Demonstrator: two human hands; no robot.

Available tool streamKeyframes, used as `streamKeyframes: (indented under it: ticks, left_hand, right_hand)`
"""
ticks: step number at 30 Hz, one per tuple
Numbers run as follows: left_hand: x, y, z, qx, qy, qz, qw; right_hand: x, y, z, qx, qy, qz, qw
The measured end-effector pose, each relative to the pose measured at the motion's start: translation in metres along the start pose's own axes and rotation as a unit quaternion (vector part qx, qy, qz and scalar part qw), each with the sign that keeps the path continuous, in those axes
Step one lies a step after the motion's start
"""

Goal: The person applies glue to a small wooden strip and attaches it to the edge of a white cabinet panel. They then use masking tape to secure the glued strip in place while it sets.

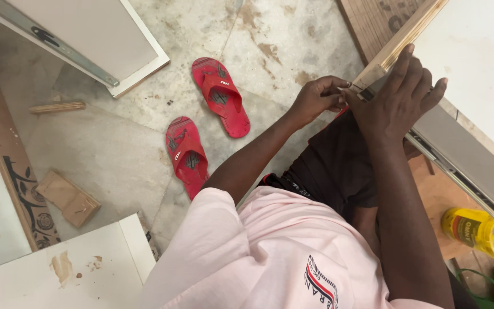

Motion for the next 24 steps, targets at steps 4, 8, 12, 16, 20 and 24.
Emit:
streamKeyframes:
  ticks: [4,8,12,16,20,24]
  left_hand:
    - [-0.001,-0.002,-0.002,-0.005,-0.007,-0.011,1.0]
    - [-0.001,0.0,-0.002,0.007,-0.014,-0.007,1.0]
    - [-0.001,-0.001,-0.001,0.011,-0.014,-0.005,1.0]
    - [-0.003,-0.004,-0.001,0.006,-0.007,-0.012,1.0]
    - [-0.004,-0.005,0.0,0.012,-0.011,-0.021,1.0]
    - [-0.004,-0.007,-0.001,0.028,-0.017,-0.016,0.999]
  right_hand:
    - [0.001,-0.007,0.001,0.039,0.001,-0.016,0.999]
    - [-0.002,-0.016,-0.001,0.047,-0.001,-0.033,0.998]
    - [0.0,0.004,0.012,-0.013,-0.037,0.014,0.999]
    - [0.004,0.017,0.021,-0.054,-0.042,0.028,0.997]
    - [0.008,-0.011,0.011,0.066,-0.014,-0.053,0.996]
    - [0.007,-0.02,0.009,0.069,-0.01,-0.058,0.996]
Point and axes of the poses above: each hand's wrist, its own x-axis towards the middle knuckle, its own z-axis out of the back of the hand, y = z × x, the point moved 8 cm from there along x, towards the middle knuckle, and after that the axes turned 8 degrees about x, right-handed, at the moved point
